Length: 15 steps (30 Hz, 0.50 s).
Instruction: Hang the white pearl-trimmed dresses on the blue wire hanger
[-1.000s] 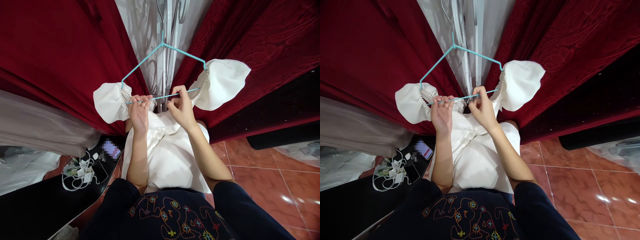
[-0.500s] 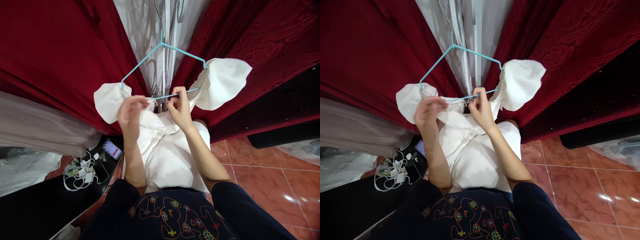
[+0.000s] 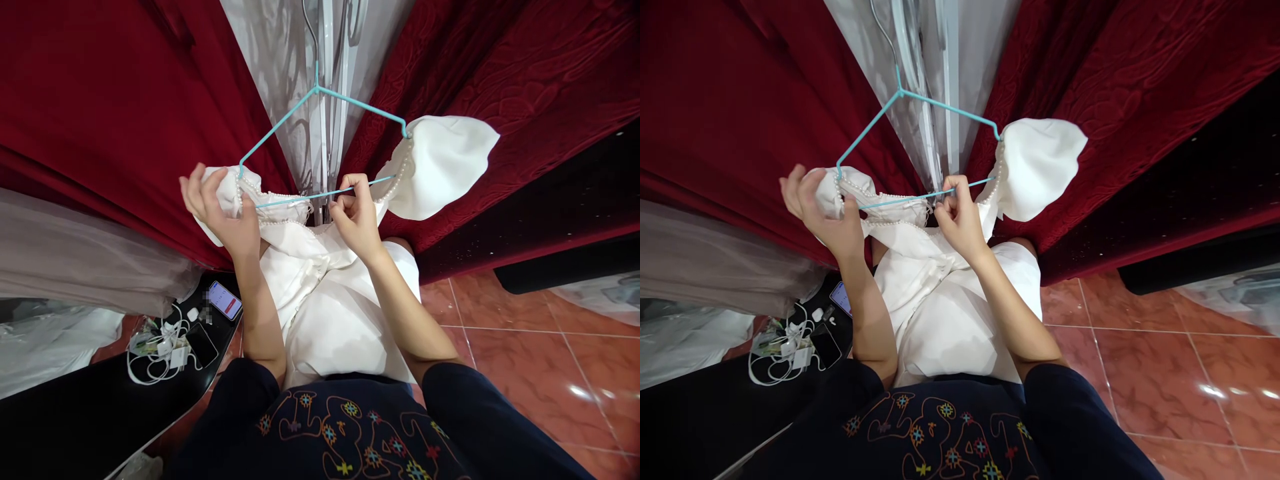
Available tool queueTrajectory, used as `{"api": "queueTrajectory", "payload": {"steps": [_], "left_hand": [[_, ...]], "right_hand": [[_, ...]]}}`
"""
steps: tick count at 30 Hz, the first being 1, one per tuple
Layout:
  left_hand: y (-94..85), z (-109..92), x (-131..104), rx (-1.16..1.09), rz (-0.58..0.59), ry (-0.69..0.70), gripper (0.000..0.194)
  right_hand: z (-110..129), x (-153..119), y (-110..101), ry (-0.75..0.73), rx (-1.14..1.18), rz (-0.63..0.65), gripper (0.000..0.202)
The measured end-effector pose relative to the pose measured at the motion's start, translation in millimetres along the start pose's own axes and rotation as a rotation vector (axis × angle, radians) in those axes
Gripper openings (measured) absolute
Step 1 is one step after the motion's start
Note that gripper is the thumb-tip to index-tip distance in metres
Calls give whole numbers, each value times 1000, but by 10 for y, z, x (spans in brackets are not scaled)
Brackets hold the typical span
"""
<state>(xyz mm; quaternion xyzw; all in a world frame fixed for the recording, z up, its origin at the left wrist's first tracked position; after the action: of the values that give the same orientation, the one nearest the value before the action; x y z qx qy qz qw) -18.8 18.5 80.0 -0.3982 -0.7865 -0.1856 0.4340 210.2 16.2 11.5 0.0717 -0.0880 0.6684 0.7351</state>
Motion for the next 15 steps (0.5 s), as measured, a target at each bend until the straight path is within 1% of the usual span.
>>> {"api": "queueTrajectory", "payload": {"steps": [2,4,6,11,13,15], "left_hand": [[25,69,12,-65,-46,-2,34],[38,132,34,-134,-121,-29,34],[34,165,71,-140,-177,-33,34],[-10,201,194,-107,-264,0,31],[-17,283,235,-111,-308,-53,29],[-14,447,261,-165,-370,-198,27]], "right_hand": [[-2,0,-2,2,-11,-11,28],[-6,4,-10,-1,-27,-29,28],[-13,12,-24,-10,-42,-47,28],[-24,27,-60,-37,-71,-79,27],[-14,21,-68,-47,-100,-98,26],[2,6,-63,-53,-135,-106,29]]}}
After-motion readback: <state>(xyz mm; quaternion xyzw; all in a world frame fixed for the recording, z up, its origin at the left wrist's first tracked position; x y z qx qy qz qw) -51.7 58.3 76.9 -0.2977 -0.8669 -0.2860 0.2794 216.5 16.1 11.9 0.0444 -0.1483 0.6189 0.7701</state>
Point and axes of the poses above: each hand's wrist, its own x-axis towards the middle knuckle, its own y-axis out of the palm, z = x × y, the point moved 3 cm from there along x, towards the middle knuckle, and after that the axes turned 8 degrees about y, right-handed, at the moved point
